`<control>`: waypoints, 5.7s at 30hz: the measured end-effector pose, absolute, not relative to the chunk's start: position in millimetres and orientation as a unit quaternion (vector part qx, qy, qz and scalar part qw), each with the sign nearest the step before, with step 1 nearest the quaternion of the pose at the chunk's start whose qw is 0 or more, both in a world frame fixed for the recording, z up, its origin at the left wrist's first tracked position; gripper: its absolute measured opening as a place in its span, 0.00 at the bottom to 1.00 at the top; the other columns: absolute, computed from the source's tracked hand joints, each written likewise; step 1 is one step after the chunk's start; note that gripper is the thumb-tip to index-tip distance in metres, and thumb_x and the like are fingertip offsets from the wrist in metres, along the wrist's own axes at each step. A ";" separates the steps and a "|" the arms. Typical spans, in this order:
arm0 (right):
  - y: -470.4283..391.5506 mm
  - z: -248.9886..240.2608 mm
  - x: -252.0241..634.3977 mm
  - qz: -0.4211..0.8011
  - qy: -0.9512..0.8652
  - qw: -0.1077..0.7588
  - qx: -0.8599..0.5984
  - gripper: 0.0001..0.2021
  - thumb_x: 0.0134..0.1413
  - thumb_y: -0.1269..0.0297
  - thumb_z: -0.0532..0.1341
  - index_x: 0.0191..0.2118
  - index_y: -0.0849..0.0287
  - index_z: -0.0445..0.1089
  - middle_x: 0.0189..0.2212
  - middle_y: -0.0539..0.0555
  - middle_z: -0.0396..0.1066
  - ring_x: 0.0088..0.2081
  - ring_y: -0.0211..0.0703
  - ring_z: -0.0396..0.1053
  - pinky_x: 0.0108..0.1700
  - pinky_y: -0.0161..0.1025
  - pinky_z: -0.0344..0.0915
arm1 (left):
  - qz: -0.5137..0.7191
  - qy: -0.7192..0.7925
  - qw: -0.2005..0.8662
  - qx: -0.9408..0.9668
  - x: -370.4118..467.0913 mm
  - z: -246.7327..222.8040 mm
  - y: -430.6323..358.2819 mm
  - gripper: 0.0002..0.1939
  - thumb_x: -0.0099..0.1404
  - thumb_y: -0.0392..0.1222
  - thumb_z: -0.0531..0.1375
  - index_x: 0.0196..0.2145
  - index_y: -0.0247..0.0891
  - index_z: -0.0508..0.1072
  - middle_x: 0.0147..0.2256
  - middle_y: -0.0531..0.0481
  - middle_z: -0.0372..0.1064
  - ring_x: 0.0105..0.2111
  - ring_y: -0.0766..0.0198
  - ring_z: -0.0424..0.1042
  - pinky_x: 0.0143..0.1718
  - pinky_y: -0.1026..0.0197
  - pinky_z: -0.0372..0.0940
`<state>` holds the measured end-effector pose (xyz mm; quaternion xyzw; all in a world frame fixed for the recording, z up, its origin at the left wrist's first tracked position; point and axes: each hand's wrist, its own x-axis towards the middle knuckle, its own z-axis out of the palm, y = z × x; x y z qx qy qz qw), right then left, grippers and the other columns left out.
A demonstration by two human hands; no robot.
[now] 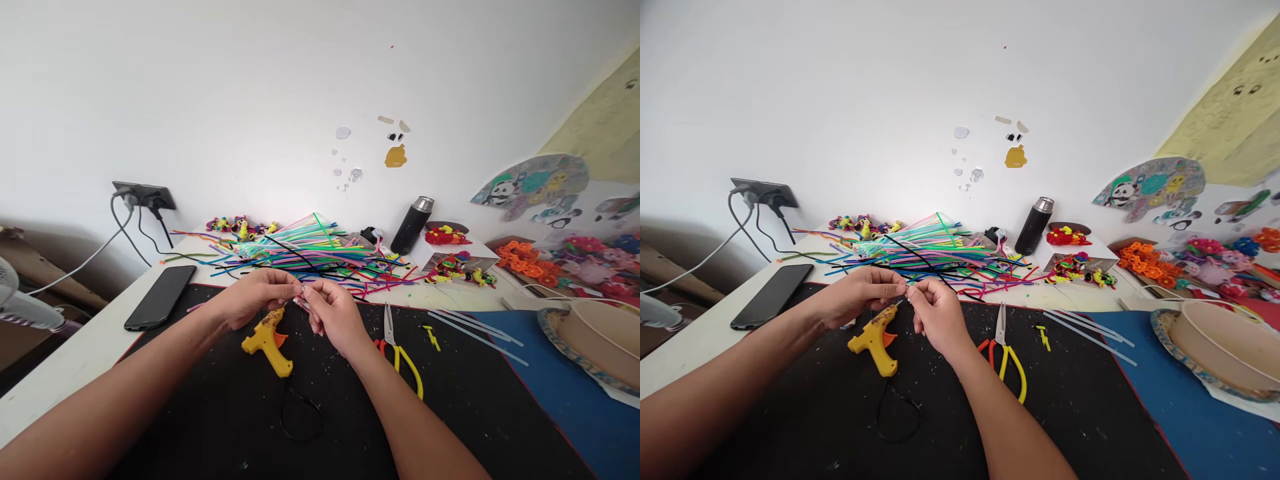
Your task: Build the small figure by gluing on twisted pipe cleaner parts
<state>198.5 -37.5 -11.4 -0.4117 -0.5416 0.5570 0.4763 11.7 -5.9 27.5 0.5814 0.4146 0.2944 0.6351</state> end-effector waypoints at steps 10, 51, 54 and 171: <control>-38.2 -10.6 199.9 0.590 -0.513 0.498 -0.375 0.17 0.59 0.46 0.65 0.35 0.56 0.67 0.14 0.38 0.56 0.13 0.33 0.59 0.15 0.30 0.52 | 0.354 0.355 0.722 0.477 20.1 18.4 -10.9 0.20 0.54 0.51 0.76 0.30 0.32 0.76 0.21 0.59 0.54 0.21 0.73 0.44 0.22 0.66 0.39; -46.1 -6.1 194.3 0.519 -0.579 0.470 -0.418 0.14 0.62 0.51 0.62 0.33 0.56 0.68 0.13 0.40 0.59 0.13 0.33 0.55 0.18 0.31 0.49 | 0.254 0.430 0.527 0.688 6.3 40.9 -8.0 0.23 0.61 0.62 0.67 0.32 0.37 0.76 0.25 0.54 0.63 0.24 0.67 0.57 0.24 0.65 0.51; -48.0 -7.0 194.1 0.506 -0.594 0.463 -0.420 0.12 0.64 0.53 0.62 0.34 0.56 0.68 0.14 0.40 0.59 0.14 0.33 0.56 0.19 0.31 0.51 | 0.236 0.431 0.512 0.705 2.4 42.3 -6.5 0.20 0.63 0.59 0.66 0.33 0.37 0.77 0.25 0.54 0.64 0.24 0.66 0.58 0.24 0.65 0.52; -140.2 -2.2 296.5 0.115 -0.653 0.032 -0.747 0.14 0.60 0.59 0.67 0.49 0.60 0.76 0.40 0.59 0.78 0.41 0.52 0.76 0.39 0.40 0.60 | 0.219 0.377 0.476 0.764 -3.4 47.0 -11.0 0.21 0.61 0.62 0.64 0.34 0.40 0.77 0.26 0.54 0.68 0.25 0.63 0.61 0.27 0.62 0.52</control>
